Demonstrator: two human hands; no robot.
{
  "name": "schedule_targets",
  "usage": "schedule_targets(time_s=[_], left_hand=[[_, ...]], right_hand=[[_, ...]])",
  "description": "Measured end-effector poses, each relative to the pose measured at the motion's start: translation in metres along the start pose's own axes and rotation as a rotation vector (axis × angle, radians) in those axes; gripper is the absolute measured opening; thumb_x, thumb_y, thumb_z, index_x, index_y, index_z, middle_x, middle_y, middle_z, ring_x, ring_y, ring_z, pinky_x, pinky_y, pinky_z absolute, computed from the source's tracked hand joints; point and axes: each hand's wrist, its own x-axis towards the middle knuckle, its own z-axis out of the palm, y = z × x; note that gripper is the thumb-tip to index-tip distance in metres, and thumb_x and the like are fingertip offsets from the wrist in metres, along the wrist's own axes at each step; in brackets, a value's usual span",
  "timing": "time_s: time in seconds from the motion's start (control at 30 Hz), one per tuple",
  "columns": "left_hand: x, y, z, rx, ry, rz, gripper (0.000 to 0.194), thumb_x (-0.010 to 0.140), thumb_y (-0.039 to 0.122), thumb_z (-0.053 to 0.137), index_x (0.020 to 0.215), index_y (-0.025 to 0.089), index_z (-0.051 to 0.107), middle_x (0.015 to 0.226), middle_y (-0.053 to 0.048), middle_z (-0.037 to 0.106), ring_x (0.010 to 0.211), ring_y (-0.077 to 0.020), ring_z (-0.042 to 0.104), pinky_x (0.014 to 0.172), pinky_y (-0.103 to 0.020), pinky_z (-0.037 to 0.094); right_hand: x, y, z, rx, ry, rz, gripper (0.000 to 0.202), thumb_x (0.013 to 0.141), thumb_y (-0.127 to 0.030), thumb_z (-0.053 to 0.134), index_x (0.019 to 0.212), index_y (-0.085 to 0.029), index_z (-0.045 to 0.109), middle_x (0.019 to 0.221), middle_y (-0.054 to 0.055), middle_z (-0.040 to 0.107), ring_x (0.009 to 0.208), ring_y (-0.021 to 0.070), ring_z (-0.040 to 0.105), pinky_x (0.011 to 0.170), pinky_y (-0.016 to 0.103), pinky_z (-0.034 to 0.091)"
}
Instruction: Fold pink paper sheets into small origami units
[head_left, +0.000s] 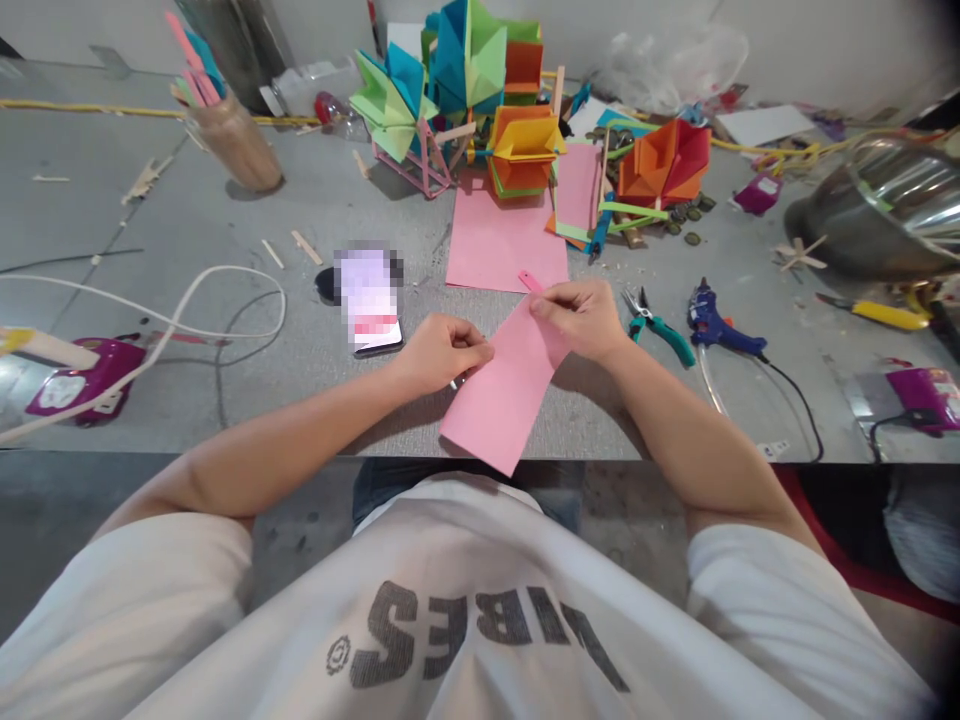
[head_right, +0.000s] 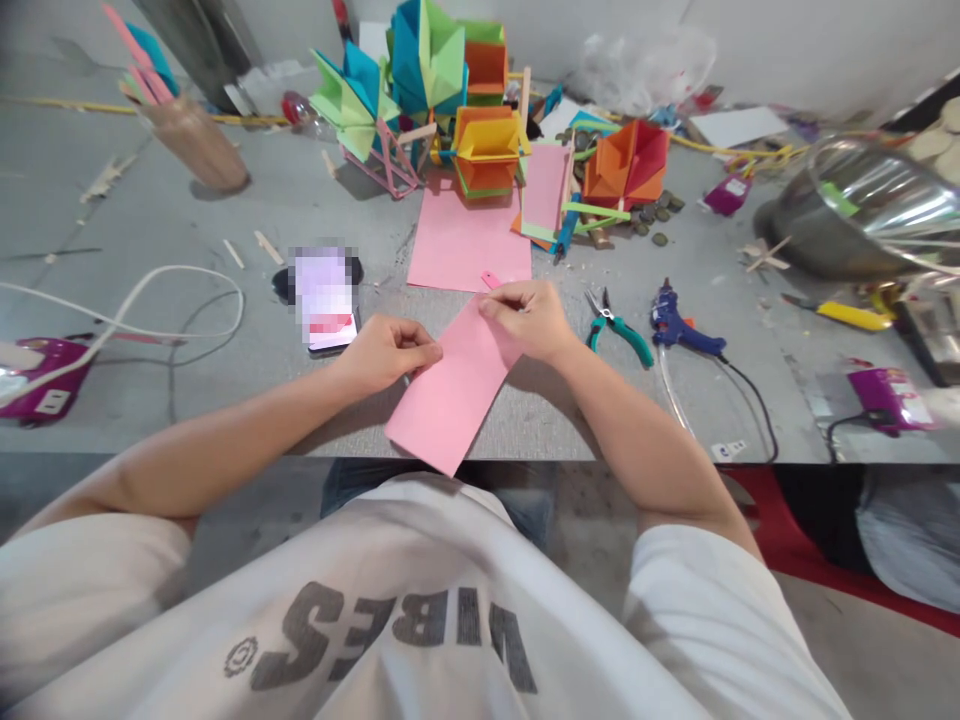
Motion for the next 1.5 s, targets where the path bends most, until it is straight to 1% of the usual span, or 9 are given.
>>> schedule_targets(time_s=[0.27, 0.57, 0.77, 0.93, 1.07, 1.23, 1.3, 1.37, 1.5], left_hand=[[0.003, -0.003, -0.004, 0.059, 0.000, -0.010, 0.021, 0.081, 0.032, 0.085, 0.066, 0.019, 0.077, 0.059, -0.003, 0.072, 0.052, -0.0117, 0.061, 0.049, -0.022, 0.042], [0.008, -0.006, -0.007, -0.013, 0.050, -0.023, 0.019, 0.087, 0.032, 0.089, 0.078, 0.018, 0.080, 0.082, -0.012, 0.086, 0.068, -0.0203, 0.080, 0.051, -0.026, 0.053], [0.020, -0.013, -0.008, -0.252, 0.311, 0.106, 0.021, 0.091, 0.036, 0.084, 0.088, 0.021, 0.069, 0.079, -0.003, 0.079, 0.071, -0.0172, 0.080, 0.059, -0.025, 0.058], [0.022, -0.016, -0.005, -0.372, 0.234, 0.057, 0.048, 0.090, 0.053, 0.088, 0.119, 0.023, 0.065, 0.099, -0.005, 0.084, 0.077, -0.0183, 0.082, 0.067, -0.029, 0.063], [0.027, -0.024, -0.009, -0.448, 0.385, 0.092, 0.049, 0.089, 0.061, 0.090, 0.110, 0.024, 0.065, 0.100, -0.004, 0.081, 0.076, -0.0143, 0.076, 0.070, -0.028, 0.063], [0.038, -0.032, -0.022, -0.428, 0.530, 0.232, 0.045, 0.093, 0.064, 0.088, 0.101, 0.025, 0.067, 0.084, 0.000, 0.071, 0.065, -0.0114, 0.060, 0.062, -0.028, 0.051], [0.036, -0.030, -0.020, -0.332, 0.459, 0.243, 0.046, 0.091, 0.065, 0.089, 0.100, 0.023, 0.072, 0.084, -0.001, 0.073, 0.069, -0.0139, 0.062, 0.063, -0.029, 0.050], [0.030, -0.025, -0.013, -0.238, 0.338, 0.248, 0.047, 0.090, 0.064, 0.090, 0.098, 0.020, 0.076, 0.087, -0.003, 0.075, 0.074, -0.0156, 0.064, 0.065, -0.030, 0.050], [0.013, -0.017, 0.003, -0.115, 0.151, 0.301, 0.044, 0.096, 0.060, 0.084, 0.099, 0.017, 0.078, 0.087, -0.004, 0.075, 0.074, -0.0154, 0.063, 0.068, -0.029, 0.051]], right_hand=[[0.024, 0.028, -0.037, -0.137, 0.200, -0.040, 0.029, 0.090, -0.046, 0.084, 0.075, -0.022, 0.079, 0.071, 0.001, 0.065, 0.067, 0.0172, 0.054, 0.067, 0.036, 0.044], [0.040, 0.051, -0.076, -0.278, 0.368, -0.072, 0.047, 0.094, -0.066, 0.084, 0.075, -0.023, 0.076, 0.068, 0.002, 0.062, 0.066, 0.0178, 0.052, 0.062, 0.036, 0.038], [0.039, 0.051, -0.064, -0.207, 0.434, -0.077, 0.054, 0.093, -0.074, 0.081, 0.078, -0.022, 0.074, 0.074, 0.003, 0.061, 0.068, 0.0172, 0.050, 0.063, 0.035, 0.037], [0.033, 0.040, -0.035, -0.040, 0.584, -0.062, 0.048, 0.096, -0.069, 0.080, 0.084, -0.024, 0.071, 0.082, 0.004, 0.064, 0.077, 0.0198, 0.058, 0.067, 0.035, 0.045], [0.021, 0.021, -0.024, 0.186, 0.349, -0.010, 0.042, 0.089, -0.064, 0.087, 0.085, -0.026, 0.068, 0.077, 0.001, 0.064, 0.067, 0.0172, 0.058, 0.061, 0.033, 0.048], [0.005, -0.006, -0.033, 0.217, -0.581, 0.200, 0.042, 0.071, -0.049, 0.105, 0.088, -0.019, 0.081, 0.081, 0.005, 0.079, 0.071, 0.0206, 0.073, 0.068, 0.034, 0.061], [0.002, -0.011, -0.030, 0.218, -0.763, 0.249, 0.050, 0.071, -0.050, 0.107, 0.101, -0.017, 0.086, 0.095, 0.009, 0.085, 0.084, 0.0249, 0.080, 0.077, 0.037, 0.066], [0.000, -0.013, -0.021, 0.267, -0.689, 0.228, 0.055, 0.072, -0.057, 0.106, 0.105, -0.017, 0.086, 0.101, 0.010, 0.086, 0.091, 0.0253, 0.081, 0.083, 0.036, 0.067], [-0.005, -0.012, 0.007, 0.353, -0.254, 0.201, 0.062, 0.075, -0.077, 0.099, 0.092, -0.020, 0.083, 0.088, 0.005, 0.083, 0.077, 0.0186, 0.075, 0.070, 0.029, 0.061]])
